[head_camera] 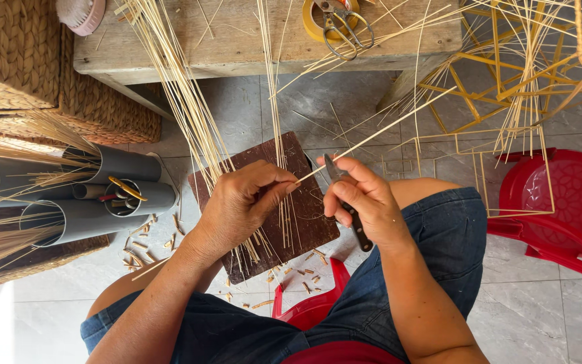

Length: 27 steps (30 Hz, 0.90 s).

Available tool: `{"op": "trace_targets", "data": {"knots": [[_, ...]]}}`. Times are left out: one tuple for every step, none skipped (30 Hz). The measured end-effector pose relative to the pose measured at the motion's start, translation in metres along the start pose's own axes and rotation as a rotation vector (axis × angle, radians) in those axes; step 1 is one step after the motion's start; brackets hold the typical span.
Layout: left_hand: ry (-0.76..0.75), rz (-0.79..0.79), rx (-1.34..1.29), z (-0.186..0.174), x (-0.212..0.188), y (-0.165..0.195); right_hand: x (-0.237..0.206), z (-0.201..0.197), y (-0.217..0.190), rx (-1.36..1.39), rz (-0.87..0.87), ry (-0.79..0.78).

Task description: The person sits on a red stool and uses a knife to shave and shape thin bamboo strips over a wooden block. They repeatedly pull strips from a bundle, shave them, and occasionally use scissors to trim the ends.

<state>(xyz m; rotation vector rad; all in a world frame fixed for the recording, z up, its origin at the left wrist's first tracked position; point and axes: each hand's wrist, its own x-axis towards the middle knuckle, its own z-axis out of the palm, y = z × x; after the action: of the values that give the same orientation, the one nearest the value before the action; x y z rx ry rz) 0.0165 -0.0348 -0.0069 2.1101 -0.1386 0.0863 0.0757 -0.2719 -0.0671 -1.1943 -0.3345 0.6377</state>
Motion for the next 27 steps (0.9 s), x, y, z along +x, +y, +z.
{"op": "trace_targets", "data": {"knots": [[-0.010,-0.004,-0.005,0.000,0.000,-0.001,0.002,0.000,0.002,0.041,-0.010,-0.004],[-0.022,-0.008,-0.009,0.000,0.000,-0.002,0.003,0.001,0.003,0.084,-0.021,-0.007],[-0.030,-0.018,-0.034,0.000,0.000,-0.002,0.002,0.000,0.003,0.126,-0.032,-0.009],[-0.035,-0.027,-0.056,0.000,-0.001,-0.003,0.002,0.000,0.004,0.132,-0.005,-0.002],[-0.040,-0.035,-0.078,0.001,0.000,-0.004,0.001,-0.001,0.003,0.137,0.021,0.004],[-0.053,-0.054,-0.073,0.001,0.000,-0.005,-0.001,-0.001,0.003,0.143,0.049,0.011],[-0.067,-0.076,-0.068,0.001,0.000,-0.006,0.000,-0.001,0.003,0.137,0.038,0.014],[-0.082,-0.100,-0.062,0.001,-0.001,-0.007,0.000,-0.001,0.003,0.133,0.029,0.017],[-0.093,-0.114,-0.074,0.002,-0.001,-0.008,0.000,-0.001,0.003,0.127,0.018,0.020],[-0.101,-0.126,-0.086,0.002,-0.002,-0.008,0.001,-0.002,0.003,0.155,0.020,0.029],[-0.110,-0.137,-0.098,0.002,-0.003,-0.009,0.002,-0.003,0.003,0.183,0.022,0.038],[-0.112,-0.140,-0.127,0.001,-0.004,-0.011,0.002,-0.005,0.003,0.211,0.026,0.047],[-0.115,-0.144,-0.154,0.000,-0.005,-0.012,0.002,-0.008,0.003,0.238,0.012,0.047],[-0.120,-0.150,-0.183,-0.002,-0.006,-0.013,0.002,-0.013,0.002,0.264,0.000,0.049],[-0.127,-0.144,-0.206,-0.004,-0.007,-0.015,0.001,-0.017,0.002,0.291,-0.011,0.051],[-0.133,-0.138,-0.228,-0.007,-0.008,-0.016,0.001,-0.020,0.002,0.282,-0.011,0.075],[-0.137,-0.130,-0.248,-0.009,-0.008,-0.018,0.000,-0.023,0.002,0.272,-0.014,0.098],[-0.138,-0.145,-0.222,-0.012,-0.009,-0.019,0.000,-0.026,0.002,0.263,-0.018,0.120],[-0.139,-0.162,-0.197,-0.014,-0.010,-0.019,0.001,-0.030,0.001,0.281,-0.034,0.145],[-0.140,-0.179,-0.172,-0.017,-0.012,-0.019,0.003,-0.034,-0.002,0.298,-0.050,0.170],[-0.129,-0.164,-0.162,-0.020,-0.012,-0.019,0.005,-0.038,-0.005,0.314,-0.067,0.195],[-0.120,-0.149,-0.152,-0.022,-0.013,-0.019,0.006,-0.041,-0.010,0.319,-0.094,0.227],[-0.110,-0.134,-0.143,-0.024,-0.013,-0.019,0.007,-0.044,-0.015,0.322,-0.121,0.259],[-0.108,-0.161,-0.113,-0.024,-0.013,-0.019,0.007,-0.044,-0.019,0.326,-0.148,0.289],[-0.104,-0.189,-0.083,-0.023,-0.013,-0.019,0.007,-0.043,-0.022,0.314,-0.167,0.243],[-0.102,-0.219,-0.053,-0.022,-0.013,-0.018,0.004,-0.040,-0.024,0.303,-0.183,0.198],[-0.098,-0.217,-0.084,-0.020,-0.013,-0.018,0.002,-0.037,-0.026,0.292,-0.198,0.155]]}}
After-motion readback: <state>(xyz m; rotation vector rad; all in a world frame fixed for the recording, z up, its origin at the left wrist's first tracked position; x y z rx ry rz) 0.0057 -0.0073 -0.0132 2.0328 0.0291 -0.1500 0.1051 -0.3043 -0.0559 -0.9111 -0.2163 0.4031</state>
